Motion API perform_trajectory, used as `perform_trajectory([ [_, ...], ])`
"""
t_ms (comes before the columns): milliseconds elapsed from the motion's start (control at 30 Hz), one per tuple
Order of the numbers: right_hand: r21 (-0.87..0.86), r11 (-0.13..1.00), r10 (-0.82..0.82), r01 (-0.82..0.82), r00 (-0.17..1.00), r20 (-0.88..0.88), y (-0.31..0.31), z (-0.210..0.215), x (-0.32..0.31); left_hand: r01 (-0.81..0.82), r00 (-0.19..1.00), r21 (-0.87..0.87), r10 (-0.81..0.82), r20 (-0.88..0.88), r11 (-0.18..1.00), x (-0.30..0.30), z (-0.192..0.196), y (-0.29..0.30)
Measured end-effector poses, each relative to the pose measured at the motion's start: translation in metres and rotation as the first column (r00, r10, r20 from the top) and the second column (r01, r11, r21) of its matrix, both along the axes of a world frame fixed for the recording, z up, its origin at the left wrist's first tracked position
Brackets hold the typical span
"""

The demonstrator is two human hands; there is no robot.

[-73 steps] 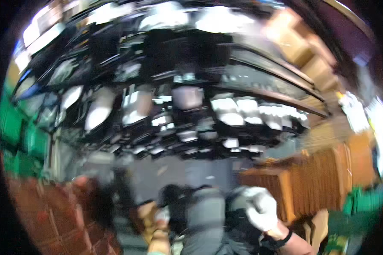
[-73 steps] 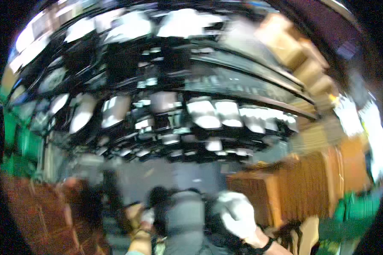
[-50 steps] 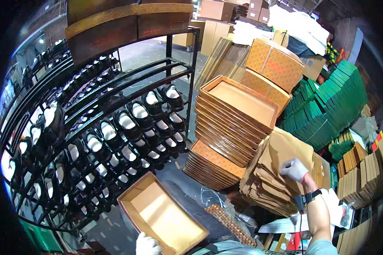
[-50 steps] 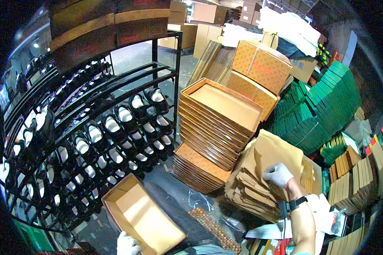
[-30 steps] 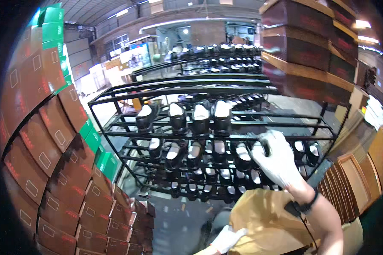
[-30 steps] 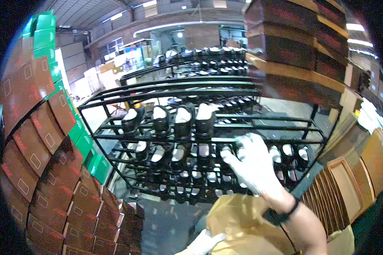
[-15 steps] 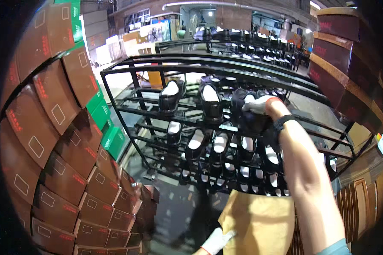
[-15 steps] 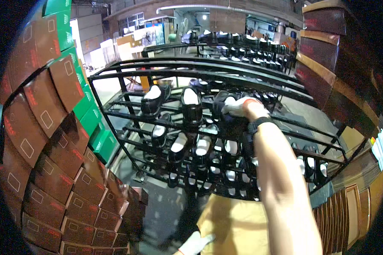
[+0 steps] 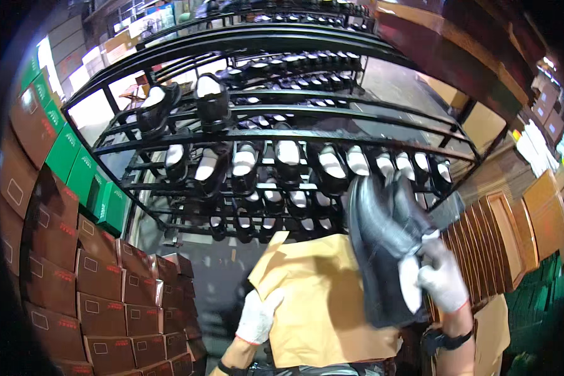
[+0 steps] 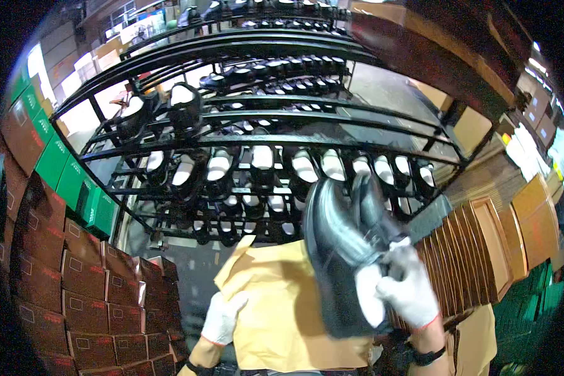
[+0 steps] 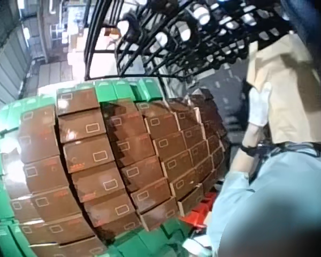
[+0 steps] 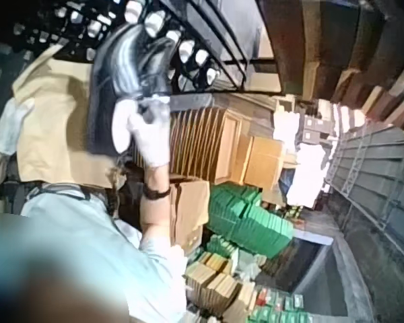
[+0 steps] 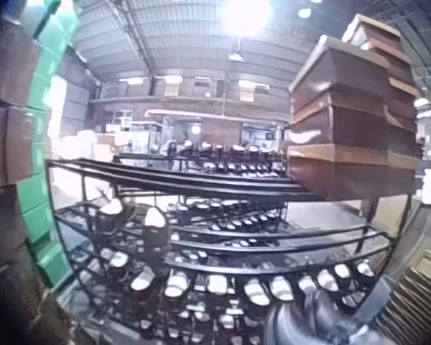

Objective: The person packs shoes by hand, taking a shoe from a rack, wiping it with a cloth, and placing it into a box with paper. They then place a lid on the box and stack it onto a pile of boxes.

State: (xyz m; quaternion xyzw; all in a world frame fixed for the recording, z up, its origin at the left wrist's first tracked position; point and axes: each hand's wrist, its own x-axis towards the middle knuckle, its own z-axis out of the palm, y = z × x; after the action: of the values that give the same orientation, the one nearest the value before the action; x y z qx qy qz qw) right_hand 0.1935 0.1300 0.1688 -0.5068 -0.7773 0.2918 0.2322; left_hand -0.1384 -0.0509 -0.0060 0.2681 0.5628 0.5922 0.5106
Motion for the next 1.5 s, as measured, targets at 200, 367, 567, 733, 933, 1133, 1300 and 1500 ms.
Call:
perform_trajectory([
  [200, -0.451, 0.888, -0.121, -0.082, 0.906, -0.405, -0.041, -0.027, 0.051, 0.656, 0.750, -0.206, -0.599, 0.279, 0.726, 0.146, 0.017, 0.039],
  [367, 0.000, 0.930, 0.366, -0.369, 0.924, 0.110, 0.001, 0.056, 0.030, 0.542, 0.713, -0.360, -0.642, -0.281, 0.759, 0.220, -0.017, 0.034],
  [567, -0.010, 0.298, 0.593, -0.955, 0.177, 0.786, 0.023, 0.006, -0.013, 0.817, 0.392, 0.023, -0.526, -0.755, 0.576, 0.245, 0.028, -0.007],
  [733, 0.222, 0.775, 0.492, -0.592, 0.786, 0.375, 0.036, -0.007, 0.007, 0.540, 0.527, 0.293, -0.046, -0.848, 0.789, 0.160, 0.036, 0.058],
  [933, 0.446, 0.848, -0.526, 0.286, 0.358, 0.772, 0.048, 0.015, 0.287, 0.626, 0.092, -0.151, -0.264, -0.960, 0.765, 0.150, 0.008, 0.111],
  [1133, 0.333, 0.926, -0.373, 0.176, 0.559, 0.740, 0.040, 0.047, 0.343, 0.676, 0.139, -0.007, -0.137, -0.981, 0.737, 0.174, 0.008, 0.128],
  [1300, 0.694, 0.669, -0.619, 0.267, 0.716, 0.321, -0.028, 0.068, 0.263, 0.529, 0.239, 0.040, -0.104, -0.965, 0.847, 0.153, 0.010, 0.101],
  [1500, -0.254, 0.926, -0.234, 0.280, 0.952, 0.197, -0.179, -0.156, 0.157, 0.267, 0.947, 0.127, -0.235, -0.221, 0.955, 0.154, -0.026, -0.059],
])
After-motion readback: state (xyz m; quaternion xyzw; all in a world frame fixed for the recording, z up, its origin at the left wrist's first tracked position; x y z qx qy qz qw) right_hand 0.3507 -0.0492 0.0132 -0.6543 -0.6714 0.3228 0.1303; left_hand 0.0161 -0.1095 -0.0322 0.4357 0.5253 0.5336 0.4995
